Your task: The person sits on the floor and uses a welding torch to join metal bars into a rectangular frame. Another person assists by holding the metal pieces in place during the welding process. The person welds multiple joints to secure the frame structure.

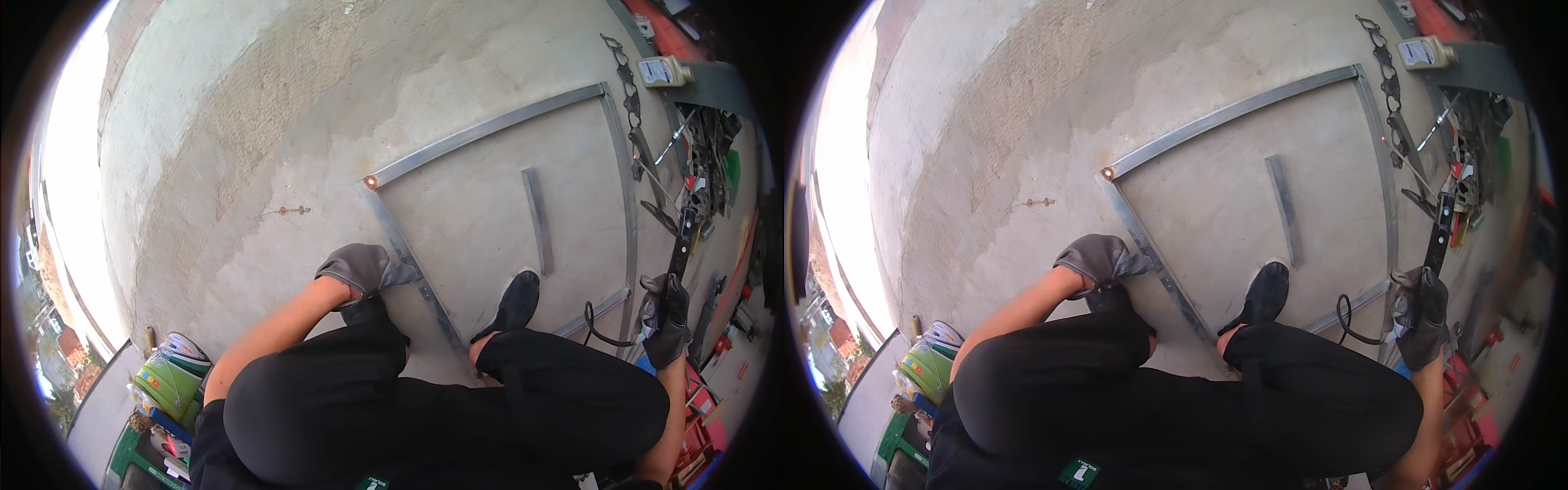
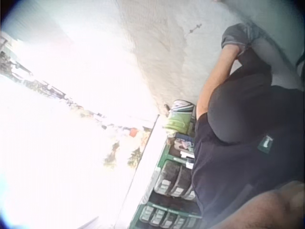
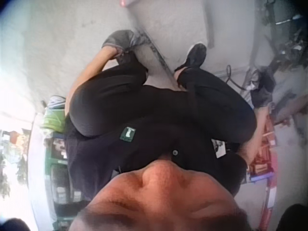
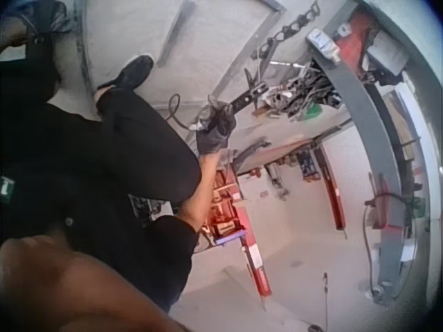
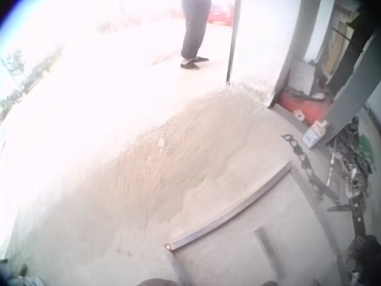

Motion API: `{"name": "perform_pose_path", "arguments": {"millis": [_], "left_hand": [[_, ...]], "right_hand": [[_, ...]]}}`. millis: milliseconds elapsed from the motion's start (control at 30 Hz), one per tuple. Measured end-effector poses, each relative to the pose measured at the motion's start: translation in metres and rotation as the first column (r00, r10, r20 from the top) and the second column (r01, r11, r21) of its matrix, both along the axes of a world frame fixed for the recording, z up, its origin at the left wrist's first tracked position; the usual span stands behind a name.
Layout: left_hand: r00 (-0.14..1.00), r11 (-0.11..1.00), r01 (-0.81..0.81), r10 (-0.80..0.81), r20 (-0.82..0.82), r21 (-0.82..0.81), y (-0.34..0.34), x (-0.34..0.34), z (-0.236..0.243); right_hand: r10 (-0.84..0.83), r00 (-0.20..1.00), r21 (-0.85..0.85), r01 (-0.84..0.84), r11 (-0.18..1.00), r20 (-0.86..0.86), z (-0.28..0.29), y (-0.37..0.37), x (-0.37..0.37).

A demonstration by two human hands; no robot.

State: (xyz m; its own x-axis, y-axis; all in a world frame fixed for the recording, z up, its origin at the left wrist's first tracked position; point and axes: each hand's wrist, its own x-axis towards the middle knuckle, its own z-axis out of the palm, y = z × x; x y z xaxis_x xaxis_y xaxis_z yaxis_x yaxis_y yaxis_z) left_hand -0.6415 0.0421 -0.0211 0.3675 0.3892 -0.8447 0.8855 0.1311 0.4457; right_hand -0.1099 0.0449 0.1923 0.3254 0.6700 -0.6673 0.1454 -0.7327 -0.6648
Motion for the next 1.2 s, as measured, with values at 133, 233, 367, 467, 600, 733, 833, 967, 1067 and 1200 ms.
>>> {"name": "perform_pose_path", "arguments": {"millis": [133, 233, 367, 467, 600, 733, 833, 967, 1067, 1200], "left_hand": [[0.948, 0.951, 0.304, -0.308, -0.086, -0.055, 0.039, -0.017, 0.059], [0.832, 0.846, 0.512, -0.532, -0.156, -0.152, 0.071, -0.017, 0.092], [0.669, 0.72, 0.664, -0.693, -0.27, -0.203, 0.116, 0.046, 0.131], [0.733, 0.754, 0.655, -0.648, -0.206, -0.04, 0.134, 0.118, 0.143], [0.81, 0.801, 0.565, -0.493, -0.318, 0.199, 0.143, 0.207, 0.12], [0.882, 0.717, 0.391, -0.113, -0.457, 0.576, 0.201, 0.264, 0.074], [0.861, 0.782, 0.359, -0.066, -0.504, 0.509, 0.237, 0.283, 0.031], [0.832, 0.828, 0.323, -0.018, -0.554, 0.459, 0.261, 0.288, 0.002], [0.832, 0.864, 0.352, -0.114, -0.543, 0.359, 0.273, 0.298, 0.033], [0.783, 0.835, 0.477, -0.262, -0.565, 0.274, 0.294, 0.294, 0.098]], "right_hand": [[-0.129, 0.974, 0.054, 0.141, 0.989, -0.184, -0.042, -0.02, -0.027], [-0.179, 0.92, 0.083, 0.221, 0.972, -0.35, -0.081, -0.029, -0.045], [-0.329, 0.807, -0.005, 0.375, 0.927, -0.491, -0.107, -0.015, -0.059], [-0.323, 0.767, 0.041, 0.413, 0.91, -0.555, -0.118, -0.007, -0.04], [-0.421, 0.655, 0.005, 0.544, 0.839, -0.628, -0.129, 0.003, -0.015], [-0.473, 0.557, -0.01, 0.64, 0.768, -0.682, -0.141, 0.01, 0.0], [-0.502, 0.55, -0.031, 0.653, 0.757, -0.667, -0.151, 0.012, 0.005], [-0.51, 0.536, -0.074, 0.637, 0.767, -0.672, -0.155, 0.013, 0.018], [-0.537, 0.491, -0.157, 0.621, 0.768, -0.686, -0.127, 0.022, 0.028], [-0.497, 0.595, -0.114, 0.563, 0.818, -0.632, -0.121, 0.021, 0.047]]}}
